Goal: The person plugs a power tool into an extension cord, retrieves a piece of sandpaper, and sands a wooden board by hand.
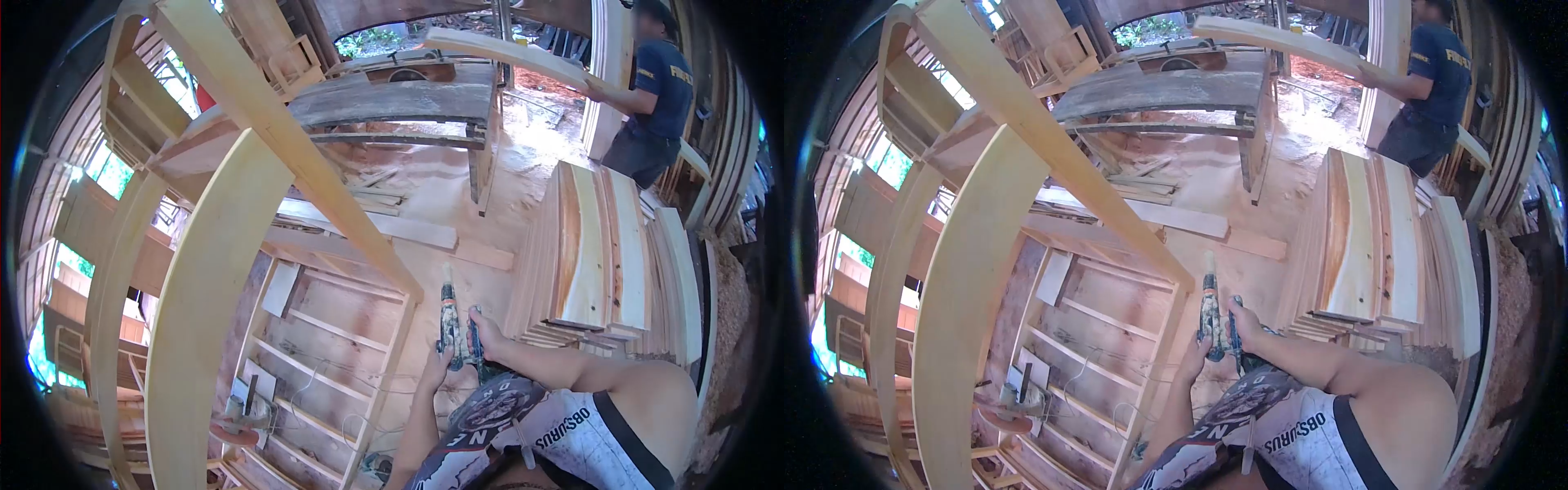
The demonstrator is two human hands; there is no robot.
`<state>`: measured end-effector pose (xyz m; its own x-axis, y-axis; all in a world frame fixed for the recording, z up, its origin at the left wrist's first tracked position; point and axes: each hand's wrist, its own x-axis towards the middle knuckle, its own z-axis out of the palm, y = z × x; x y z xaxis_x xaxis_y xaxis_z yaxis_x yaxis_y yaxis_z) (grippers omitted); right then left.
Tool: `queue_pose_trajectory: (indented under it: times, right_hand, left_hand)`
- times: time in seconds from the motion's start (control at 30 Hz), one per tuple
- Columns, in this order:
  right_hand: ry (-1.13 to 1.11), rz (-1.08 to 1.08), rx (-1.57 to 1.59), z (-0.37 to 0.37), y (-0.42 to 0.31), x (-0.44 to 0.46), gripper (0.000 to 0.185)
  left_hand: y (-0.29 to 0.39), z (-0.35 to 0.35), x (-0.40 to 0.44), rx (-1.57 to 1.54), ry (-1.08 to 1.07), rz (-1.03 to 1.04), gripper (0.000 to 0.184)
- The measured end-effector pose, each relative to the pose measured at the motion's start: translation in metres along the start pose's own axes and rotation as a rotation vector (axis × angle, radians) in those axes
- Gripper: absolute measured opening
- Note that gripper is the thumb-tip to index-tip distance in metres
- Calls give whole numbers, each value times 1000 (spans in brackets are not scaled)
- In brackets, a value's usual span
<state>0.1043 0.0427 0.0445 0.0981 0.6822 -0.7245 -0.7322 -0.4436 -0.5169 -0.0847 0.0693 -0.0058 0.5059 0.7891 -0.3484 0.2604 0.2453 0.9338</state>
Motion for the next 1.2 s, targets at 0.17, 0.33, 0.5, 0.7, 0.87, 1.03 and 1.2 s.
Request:
queue_pose_trajectory:
  times: [0.17,0.33,0.5,0.7,0.87,1.03,1.2]
  right_hand:
    - [-51,-234,-106,27,-35,64,37]
    - [-133,-318,42,63,-96,109,36]
    - [-128,-274,254,86,-191,151,40]
    - [-86,-390,289,123,-360,215,50]
    - [-90,-415,352,124,-478,252,52]
    - [40,-568,393,143,-546,248,53]
    - [-71,-374,182,124,-586,258,51]
  left_hand:
    - [-42,-25,22,-41,-20,-192,83]
    - [-58,-40,100,406,-394,-344,92]
    - [-15,-57,166,607,-408,-362,88]
    - [-64,-106,216,738,-396,-196,68]
    - [-1,-128,191,690,-408,-290,60]
    - [-47,-161,182,790,-324,-466,62]
    - [-50,-180,184,739,-346,-617,72]
